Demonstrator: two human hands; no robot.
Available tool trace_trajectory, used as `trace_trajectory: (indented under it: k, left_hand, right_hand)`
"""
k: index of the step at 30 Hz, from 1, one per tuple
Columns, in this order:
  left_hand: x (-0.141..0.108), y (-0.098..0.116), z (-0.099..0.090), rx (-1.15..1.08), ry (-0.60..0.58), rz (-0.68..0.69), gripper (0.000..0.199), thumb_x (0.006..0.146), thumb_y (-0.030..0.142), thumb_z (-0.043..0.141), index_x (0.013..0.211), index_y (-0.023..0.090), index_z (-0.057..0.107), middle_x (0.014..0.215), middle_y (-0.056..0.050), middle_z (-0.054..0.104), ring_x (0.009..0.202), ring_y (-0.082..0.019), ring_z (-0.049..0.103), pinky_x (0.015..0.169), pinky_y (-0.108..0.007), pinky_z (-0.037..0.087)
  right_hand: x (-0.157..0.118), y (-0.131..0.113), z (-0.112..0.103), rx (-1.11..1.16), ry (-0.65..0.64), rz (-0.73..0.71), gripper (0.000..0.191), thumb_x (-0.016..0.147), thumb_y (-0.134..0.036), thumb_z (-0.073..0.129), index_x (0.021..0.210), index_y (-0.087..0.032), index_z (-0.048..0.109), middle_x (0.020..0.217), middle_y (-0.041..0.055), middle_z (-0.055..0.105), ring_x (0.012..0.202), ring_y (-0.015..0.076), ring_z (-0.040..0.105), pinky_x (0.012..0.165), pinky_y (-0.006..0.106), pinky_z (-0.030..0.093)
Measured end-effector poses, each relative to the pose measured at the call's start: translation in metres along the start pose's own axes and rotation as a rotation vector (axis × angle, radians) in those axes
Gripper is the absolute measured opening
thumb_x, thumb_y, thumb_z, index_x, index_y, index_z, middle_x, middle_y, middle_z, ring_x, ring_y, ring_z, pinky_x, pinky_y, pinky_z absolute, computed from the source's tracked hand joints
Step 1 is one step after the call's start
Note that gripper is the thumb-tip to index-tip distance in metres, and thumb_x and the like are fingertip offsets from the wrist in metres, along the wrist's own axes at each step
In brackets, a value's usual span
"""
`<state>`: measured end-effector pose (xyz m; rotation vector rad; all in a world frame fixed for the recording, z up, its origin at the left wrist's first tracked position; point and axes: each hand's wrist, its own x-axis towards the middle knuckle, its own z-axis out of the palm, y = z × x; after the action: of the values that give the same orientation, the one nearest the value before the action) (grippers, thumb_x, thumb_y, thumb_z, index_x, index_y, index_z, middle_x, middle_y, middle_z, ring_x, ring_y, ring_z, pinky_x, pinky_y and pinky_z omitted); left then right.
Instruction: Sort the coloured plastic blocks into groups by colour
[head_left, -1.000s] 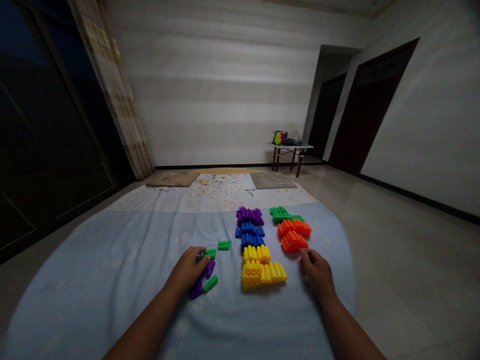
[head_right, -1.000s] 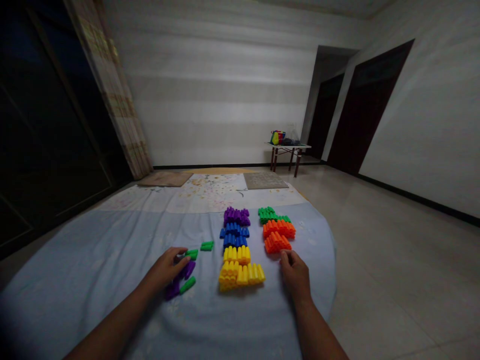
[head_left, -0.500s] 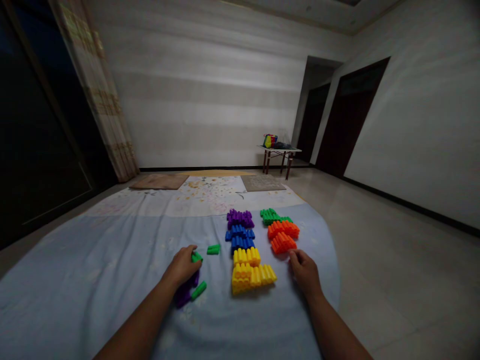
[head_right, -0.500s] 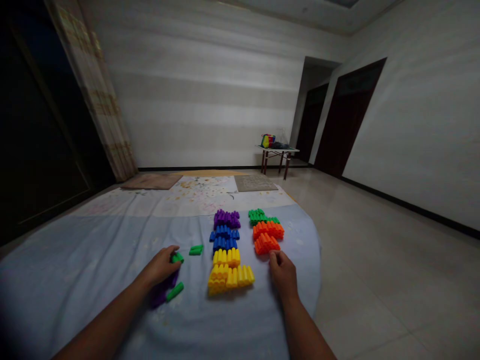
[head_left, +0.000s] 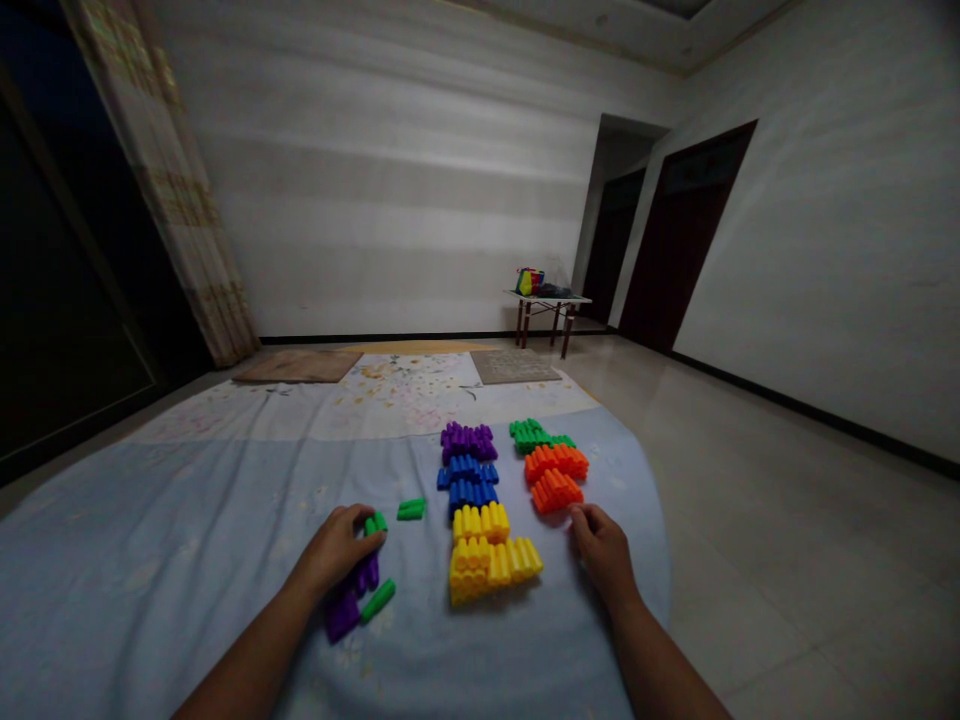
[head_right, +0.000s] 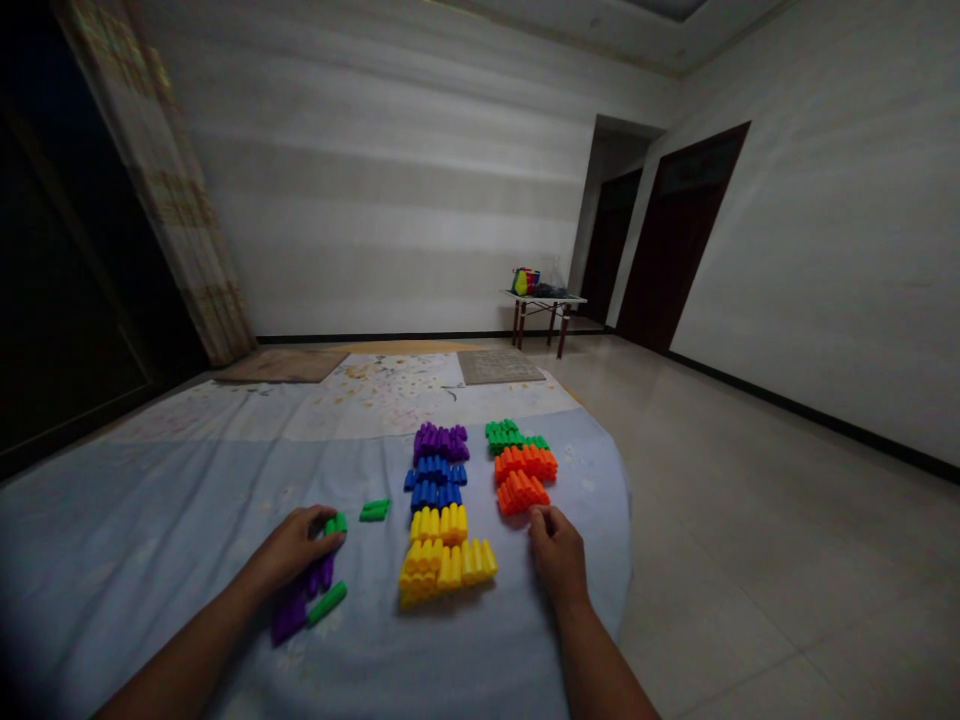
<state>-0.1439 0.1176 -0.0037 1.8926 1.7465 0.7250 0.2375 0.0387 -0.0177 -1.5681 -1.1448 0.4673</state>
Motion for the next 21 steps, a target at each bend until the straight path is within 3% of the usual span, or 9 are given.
trace_trajectory:
  k: [3, 11, 21]
  left_hand:
    - [-0.006, 0.001, 0.002, 0.055, 0.018, 0.059, 0.041, 0.066, 0.042, 0.06, 0.099, 0.017, 0.061, 0.1, -0.009, 0.062, 0.096, -0.022, 0.057, 0.088, -0.033, 0.042]
    - [-0.026, 0.015, 0.004, 0.094, 0.095, 0.036, 0.037, 0.072, 0.042, 0.054, 0.103, 0.022, 0.06, 0.108, -0.004, 0.06, 0.101, -0.019, 0.055, 0.086, -0.028, 0.041]
    - [-0.031, 0.017, 0.007, 0.084, 0.129, 0.064, 0.034, 0.071, 0.038, 0.054, 0.102, 0.024, 0.06, 0.105, -0.001, 0.06, 0.101, -0.018, 0.055, 0.086, -0.028, 0.041]
  right_hand:
    - [0.0, 0.001, -0.001, -0.01, -0.004, 0.002, 0.046, 0.074, -0.058, 0.048, 0.073, -0.014, 0.063, 0.058, 0.0019, 0.06, 0.054, 0.0155, 0.051, 0.048, 0.023, 0.038]
    - [-0.002, 0.0, -0.006, -0.106, -0.025, 0.013, 0.051, 0.07, -0.063, 0.048, 0.073, -0.016, 0.066, 0.054, 0.0032, 0.061, 0.052, 0.0167, 0.053, 0.047, 0.024, 0.039]
    - [-0.002, 0.012, -0.006, -0.311, -0.055, -0.016, 0.045, 0.076, -0.056, 0.044, 0.083, -0.016, 0.064, 0.069, 0.0043, 0.066, 0.062, 0.0173, 0.057, 0.056, 0.024, 0.042]
